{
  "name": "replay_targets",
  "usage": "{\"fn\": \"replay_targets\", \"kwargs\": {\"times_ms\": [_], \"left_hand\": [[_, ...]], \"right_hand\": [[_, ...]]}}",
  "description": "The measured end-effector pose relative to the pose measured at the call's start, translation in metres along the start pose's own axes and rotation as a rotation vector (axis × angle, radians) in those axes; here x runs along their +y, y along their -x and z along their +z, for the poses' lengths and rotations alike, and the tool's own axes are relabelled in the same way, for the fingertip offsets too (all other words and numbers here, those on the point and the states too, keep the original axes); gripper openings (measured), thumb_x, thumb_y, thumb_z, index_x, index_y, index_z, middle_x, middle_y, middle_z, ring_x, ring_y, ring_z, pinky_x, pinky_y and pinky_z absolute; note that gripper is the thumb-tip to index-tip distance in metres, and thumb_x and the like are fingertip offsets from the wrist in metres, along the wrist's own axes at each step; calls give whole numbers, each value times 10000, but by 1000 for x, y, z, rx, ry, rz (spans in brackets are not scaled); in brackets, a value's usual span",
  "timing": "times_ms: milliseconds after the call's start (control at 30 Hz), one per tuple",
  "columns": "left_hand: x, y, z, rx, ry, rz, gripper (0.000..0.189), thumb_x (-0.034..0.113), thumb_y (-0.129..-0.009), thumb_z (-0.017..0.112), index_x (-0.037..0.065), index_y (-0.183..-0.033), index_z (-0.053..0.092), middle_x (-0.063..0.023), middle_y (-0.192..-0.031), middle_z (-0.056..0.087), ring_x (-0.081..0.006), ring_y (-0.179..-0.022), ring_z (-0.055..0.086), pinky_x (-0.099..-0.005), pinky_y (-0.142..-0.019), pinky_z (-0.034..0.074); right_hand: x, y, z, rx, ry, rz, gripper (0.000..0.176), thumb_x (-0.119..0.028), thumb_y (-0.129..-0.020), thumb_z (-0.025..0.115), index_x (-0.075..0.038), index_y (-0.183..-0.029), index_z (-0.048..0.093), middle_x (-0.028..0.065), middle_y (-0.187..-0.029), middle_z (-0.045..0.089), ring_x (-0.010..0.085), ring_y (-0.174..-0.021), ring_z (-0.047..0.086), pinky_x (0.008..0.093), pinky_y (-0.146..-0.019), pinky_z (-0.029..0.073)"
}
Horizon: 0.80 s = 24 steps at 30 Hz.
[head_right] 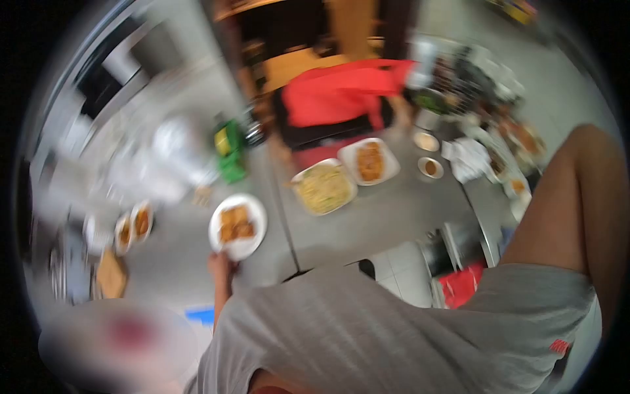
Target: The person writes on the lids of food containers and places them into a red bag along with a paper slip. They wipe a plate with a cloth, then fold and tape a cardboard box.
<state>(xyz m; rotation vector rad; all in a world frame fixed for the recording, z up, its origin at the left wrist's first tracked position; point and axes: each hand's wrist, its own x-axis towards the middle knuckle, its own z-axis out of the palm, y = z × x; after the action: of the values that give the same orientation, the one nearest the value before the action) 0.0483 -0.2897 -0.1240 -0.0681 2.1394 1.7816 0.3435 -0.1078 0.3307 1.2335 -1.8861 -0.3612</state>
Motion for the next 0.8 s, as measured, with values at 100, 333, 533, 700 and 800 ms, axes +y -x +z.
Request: {"fn": "replay_targets", "kwargs": {"times_ms": [100, 333, 533, 700, 800], "left_hand": [[-6, -10, -34, 22, 37, -6, 127, 111, -757, 542, 8, -800, 481, -87, -654, 539, -166, -465, 514, -298, -359, 409], [13, -50, -74, -9, -91, -141, 255, 153, -796, 530, -43, -950, 475, -121, -713, 583, -181, -479, 550, -266, -401, 488], [22, -33, -65, -8, -40, -129, 278, 154, -804, 530, -52, -981, 472, -126, -732, 589, -184, -514, 570, -261, -427, 497], [8, -42, -67, -32, -79, -90, 287, 155, -811, 522, -62, -991, 469, -131, -741, 591, -184, -528, 580, -259, -437, 495], [14, -31, -68, 1, -50, -59, 277, 151, -809, 523, -58, -979, 457, -117, -724, 579, -180, -524, 569, -265, -435, 495]], "right_hand": [[10, 13, 25, -120, 45, 225, 496, -392, -789, 626, -114, -1171, 476, 72, -1047, 468, 246, -1065, 455, 395, -962, 371], [12, 71, -9, -193, 293, 758, 476, -385, -803, 607, -113, -1172, 479, 69, -1063, 476, 240, -1065, 462, 391, -958, 377], [-6, 168, -108, -205, 781, 1327, 460, -379, -815, 591, -112, -1173, 482, 66, -1076, 483, 235, -1065, 469, 387, -955, 382], [-16, 258, -197, -283, 1126, 1605, 447, -375, -824, 578, -112, -1174, 484, 64, -1087, 488, 231, -1065, 474, 384, -953, 386], [-14, 297, -222, -338, 1219, 1705, 439, -372, -830, 570, -112, -1174, 485, 62, -1094, 491, 229, -1065, 477, 383, -951, 388]]}}
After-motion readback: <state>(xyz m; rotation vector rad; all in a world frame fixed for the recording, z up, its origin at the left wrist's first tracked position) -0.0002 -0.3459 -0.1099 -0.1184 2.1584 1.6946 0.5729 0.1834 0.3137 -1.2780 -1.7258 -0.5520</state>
